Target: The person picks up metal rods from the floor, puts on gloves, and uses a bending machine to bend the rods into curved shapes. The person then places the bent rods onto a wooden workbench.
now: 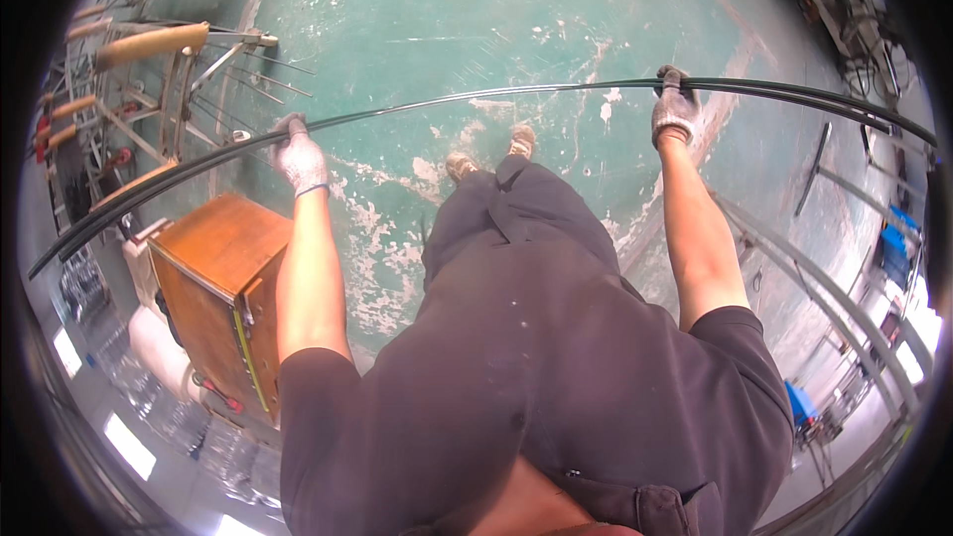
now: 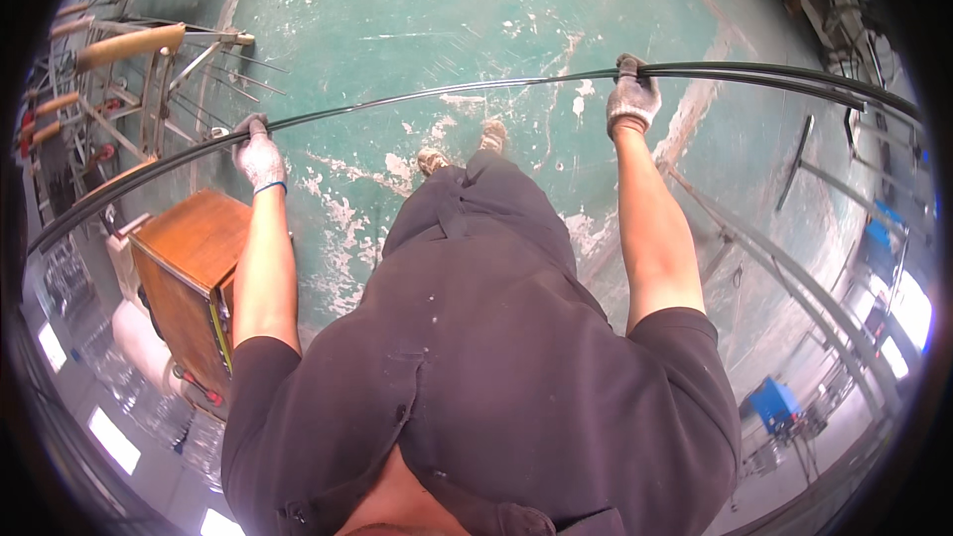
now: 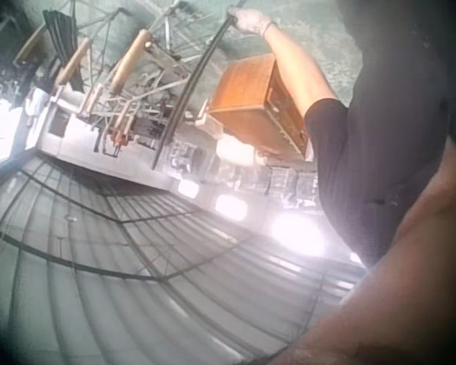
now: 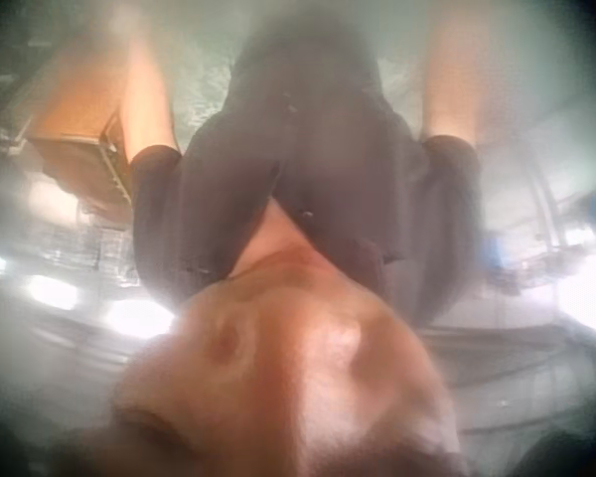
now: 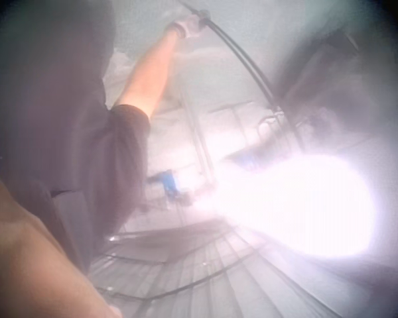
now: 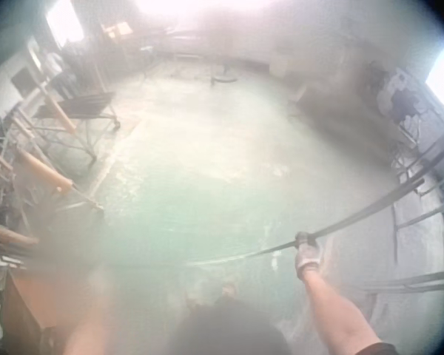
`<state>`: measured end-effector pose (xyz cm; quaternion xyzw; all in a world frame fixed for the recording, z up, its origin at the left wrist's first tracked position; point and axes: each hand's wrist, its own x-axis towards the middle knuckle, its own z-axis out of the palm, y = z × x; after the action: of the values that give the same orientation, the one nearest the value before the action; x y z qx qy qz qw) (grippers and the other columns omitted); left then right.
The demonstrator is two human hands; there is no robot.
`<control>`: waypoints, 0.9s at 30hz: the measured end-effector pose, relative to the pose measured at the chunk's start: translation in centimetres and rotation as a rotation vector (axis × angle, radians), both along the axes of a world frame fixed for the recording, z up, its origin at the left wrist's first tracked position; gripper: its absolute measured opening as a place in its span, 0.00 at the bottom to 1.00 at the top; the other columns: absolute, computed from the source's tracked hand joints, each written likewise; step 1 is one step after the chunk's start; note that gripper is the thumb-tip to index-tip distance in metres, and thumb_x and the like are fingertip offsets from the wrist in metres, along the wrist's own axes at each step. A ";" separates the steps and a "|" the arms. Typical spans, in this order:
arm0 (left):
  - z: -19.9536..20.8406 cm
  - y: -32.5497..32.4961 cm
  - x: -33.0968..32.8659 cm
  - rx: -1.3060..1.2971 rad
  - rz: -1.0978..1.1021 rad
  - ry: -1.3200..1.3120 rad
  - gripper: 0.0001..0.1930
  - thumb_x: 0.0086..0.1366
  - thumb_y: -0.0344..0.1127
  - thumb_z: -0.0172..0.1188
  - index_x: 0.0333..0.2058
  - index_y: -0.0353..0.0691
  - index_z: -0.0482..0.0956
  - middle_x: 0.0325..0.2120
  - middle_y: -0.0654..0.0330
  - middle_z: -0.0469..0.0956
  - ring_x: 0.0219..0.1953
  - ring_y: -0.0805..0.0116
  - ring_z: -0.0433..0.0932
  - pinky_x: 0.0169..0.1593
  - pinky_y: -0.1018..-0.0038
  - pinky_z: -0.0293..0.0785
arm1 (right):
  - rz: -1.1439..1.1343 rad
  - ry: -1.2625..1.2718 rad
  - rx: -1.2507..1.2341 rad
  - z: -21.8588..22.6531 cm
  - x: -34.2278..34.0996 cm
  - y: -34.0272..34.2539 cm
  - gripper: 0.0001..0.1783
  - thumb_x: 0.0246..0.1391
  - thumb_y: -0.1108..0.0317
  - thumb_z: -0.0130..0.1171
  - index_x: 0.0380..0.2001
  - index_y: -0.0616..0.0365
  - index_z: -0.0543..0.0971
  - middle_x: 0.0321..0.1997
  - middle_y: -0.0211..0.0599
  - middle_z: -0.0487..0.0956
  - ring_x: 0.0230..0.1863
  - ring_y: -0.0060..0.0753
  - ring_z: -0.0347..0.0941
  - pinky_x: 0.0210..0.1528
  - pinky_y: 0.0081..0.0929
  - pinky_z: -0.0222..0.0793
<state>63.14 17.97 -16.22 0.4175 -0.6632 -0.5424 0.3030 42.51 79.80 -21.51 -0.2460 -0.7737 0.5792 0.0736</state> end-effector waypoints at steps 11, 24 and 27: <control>1.7 -1.0 -5.6 0.066 -0.180 -0.050 0.07 0.76 0.22 0.57 0.46 0.32 0.83 0.45 0.53 0.85 0.51 0.64 0.85 0.61 0.71 0.81 | -0.118 -0.207 0.209 -0.8 10.3 0.5 0.21 0.68 0.49 0.61 0.48 0.54 0.88 0.48 0.44 0.89 0.52 0.45 0.84 0.60 0.35 0.74; 0.4 -3.6 -8.7 0.165 -0.407 -0.079 0.08 0.76 0.21 0.56 0.49 0.34 0.82 0.47 0.53 0.85 0.52 0.63 0.85 0.59 0.71 0.82 | -0.306 -0.441 0.398 1.5 21.0 -3.3 0.25 0.67 0.44 0.59 0.50 0.53 0.88 0.56 0.49 0.86 0.63 0.52 0.79 0.68 0.39 0.69; 0.4 -4.5 -9.0 0.174 -0.457 -0.112 0.09 0.76 0.23 0.57 0.51 0.35 0.83 0.47 0.53 0.86 0.52 0.64 0.85 0.58 0.72 0.82 | -0.332 -0.471 0.340 -0.4 23.3 -1.9 0.28 0.67 0.41 0.57 0.52 0.52 0.87 0.59 0.48 0.85 0.65 0.51 0.78 0.70 0.40 0.68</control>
<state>54.12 13.48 -15.86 0.3104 -0.7070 -0.6279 0.0982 65.79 77.86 -21.91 -0.4800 -0.8044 0.3492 0.0259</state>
